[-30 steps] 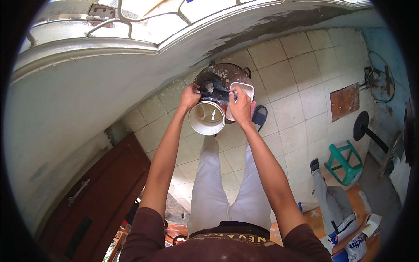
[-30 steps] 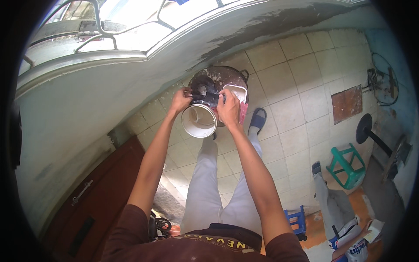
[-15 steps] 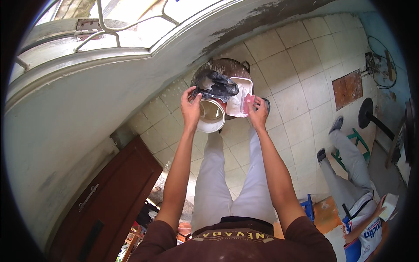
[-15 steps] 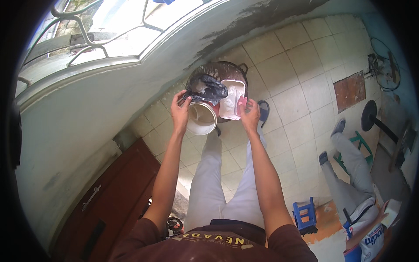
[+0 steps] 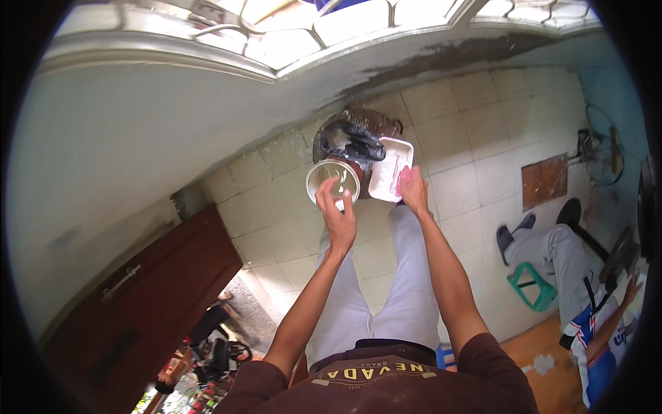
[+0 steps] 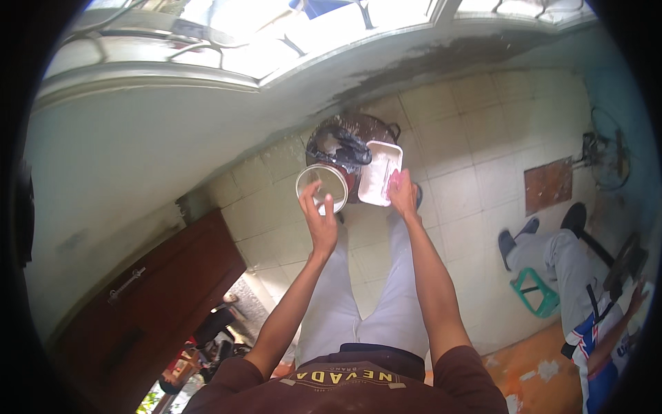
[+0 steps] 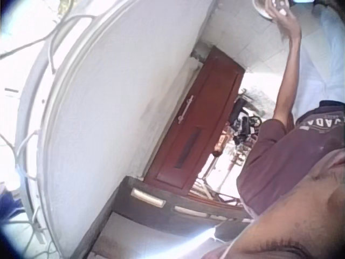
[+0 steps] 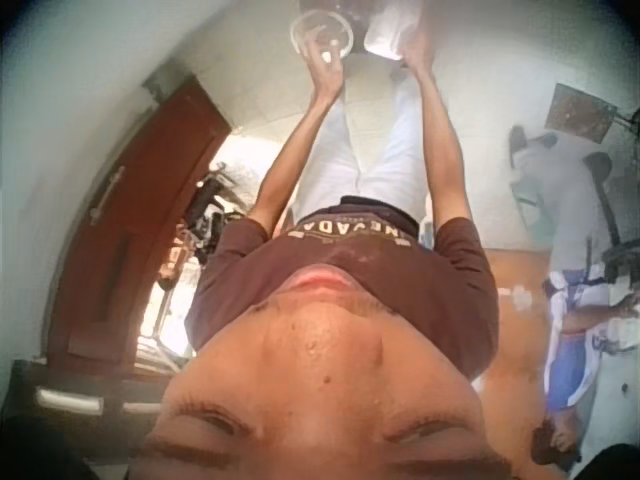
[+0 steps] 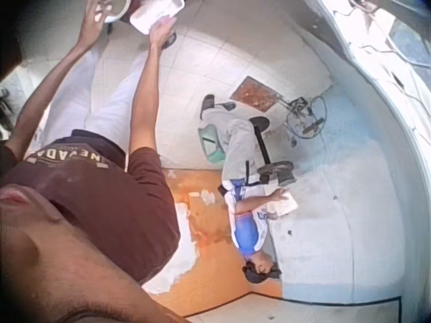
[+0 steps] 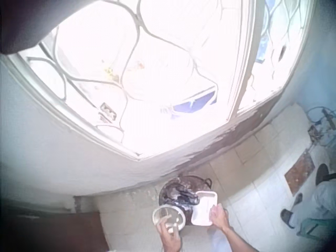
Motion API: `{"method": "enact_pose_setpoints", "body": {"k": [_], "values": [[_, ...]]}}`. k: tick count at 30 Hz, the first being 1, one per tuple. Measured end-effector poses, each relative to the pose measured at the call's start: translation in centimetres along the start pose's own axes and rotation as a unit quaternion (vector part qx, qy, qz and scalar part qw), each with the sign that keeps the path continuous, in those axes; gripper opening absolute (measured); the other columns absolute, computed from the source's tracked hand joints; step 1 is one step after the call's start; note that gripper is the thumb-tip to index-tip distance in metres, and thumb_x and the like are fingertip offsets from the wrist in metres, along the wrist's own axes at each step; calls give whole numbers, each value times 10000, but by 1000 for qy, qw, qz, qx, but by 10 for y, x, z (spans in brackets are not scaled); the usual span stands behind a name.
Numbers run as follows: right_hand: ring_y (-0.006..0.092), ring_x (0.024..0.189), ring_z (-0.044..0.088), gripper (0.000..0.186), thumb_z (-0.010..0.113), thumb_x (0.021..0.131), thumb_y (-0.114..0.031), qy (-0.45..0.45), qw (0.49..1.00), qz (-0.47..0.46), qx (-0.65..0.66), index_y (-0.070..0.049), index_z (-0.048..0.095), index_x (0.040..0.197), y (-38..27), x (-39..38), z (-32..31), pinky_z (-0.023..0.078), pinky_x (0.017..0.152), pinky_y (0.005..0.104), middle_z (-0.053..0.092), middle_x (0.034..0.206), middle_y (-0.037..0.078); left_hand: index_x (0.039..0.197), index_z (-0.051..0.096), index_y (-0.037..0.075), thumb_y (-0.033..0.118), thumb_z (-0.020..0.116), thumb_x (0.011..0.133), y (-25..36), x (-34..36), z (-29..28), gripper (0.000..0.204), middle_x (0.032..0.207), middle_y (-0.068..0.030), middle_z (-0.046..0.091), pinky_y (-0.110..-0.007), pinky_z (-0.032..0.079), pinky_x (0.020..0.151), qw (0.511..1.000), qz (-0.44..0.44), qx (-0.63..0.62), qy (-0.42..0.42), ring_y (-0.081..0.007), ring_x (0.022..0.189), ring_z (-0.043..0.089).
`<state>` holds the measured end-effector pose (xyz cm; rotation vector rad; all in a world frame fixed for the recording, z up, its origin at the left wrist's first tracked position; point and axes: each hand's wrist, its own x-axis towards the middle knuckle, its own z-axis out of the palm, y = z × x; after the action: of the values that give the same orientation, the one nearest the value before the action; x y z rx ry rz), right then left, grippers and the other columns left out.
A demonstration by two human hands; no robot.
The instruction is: The person applies a patching compound to a blue-stained area on a white wall using a plastic spreader.
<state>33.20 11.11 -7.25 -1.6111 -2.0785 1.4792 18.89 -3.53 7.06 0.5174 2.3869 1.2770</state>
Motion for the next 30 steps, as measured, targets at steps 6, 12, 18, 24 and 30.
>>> {"method": "enact_pose_setpoints", "body": {"k": [6, 12, 18, 24, 30], "values": [[474, 867, 689, 223, 611, 941, -179, -75, 993, -52, -79, -14, 533, 1069, -86, -70, -109, 530, 759, 517, 677, 866, 267, 1416, 499, 73, 329, 530, 1071, 14, -96, -55, 430, 1436, -128, 470, -425, 492, 1047, 952, -201, -197, -125, -272, 1273, 526], [499, 781, 665, 209, 642, 885, -127, -173, 942, -260, -124, -6, 533, 1015, -258, -163, -184, 522, 707, 539, 661, 797, 281, 1515, 416, 79, 674, 286, 1050, 67, -93, -116, 767, 1485, -150, 495, -477, 439, 1132, 812, -281, -474, -194, -310, 1355, 513], [414, 698, 648, 230, 669, 885, -107, -224, 890, -376, -129, 31, 562, 1034, -392, -275, -165, 519, 656, 442, 638, 796, 228, 1541, 410, 83, 741, 326, 1003, 130, -108, -204, 854, 1497, -149, 527, -482, 468, 1122, 712, -94, -681, -145, -286, 1333, 561], [419, 880, 652, 202, 639, 932, -87, -58, 850, -502, -146, 9, 610, 1107, -453, -380, -65, 517, 712, 481, 634, 972, 225, 1512, 440, 78, 770, 340, 981, 102, -125, -319, 878, 1422, -158, 577, -492, 494, 1094, 634, -55, -768, -71, -305, 1283, 598], [389, 723, 673, 227, 578, 969, -113, -104, 827, -516, -197, -32, 553, 1180, -493, -445, 12, 525, 611, 489, 680, 913, 170, 1518, 428, 81, 778, 344, 978, 57, -137, -436, 885, 1441, -152, 559, -489, 486, 1096, 648, -44, -757, -71, -303, 1306, 576]]}}
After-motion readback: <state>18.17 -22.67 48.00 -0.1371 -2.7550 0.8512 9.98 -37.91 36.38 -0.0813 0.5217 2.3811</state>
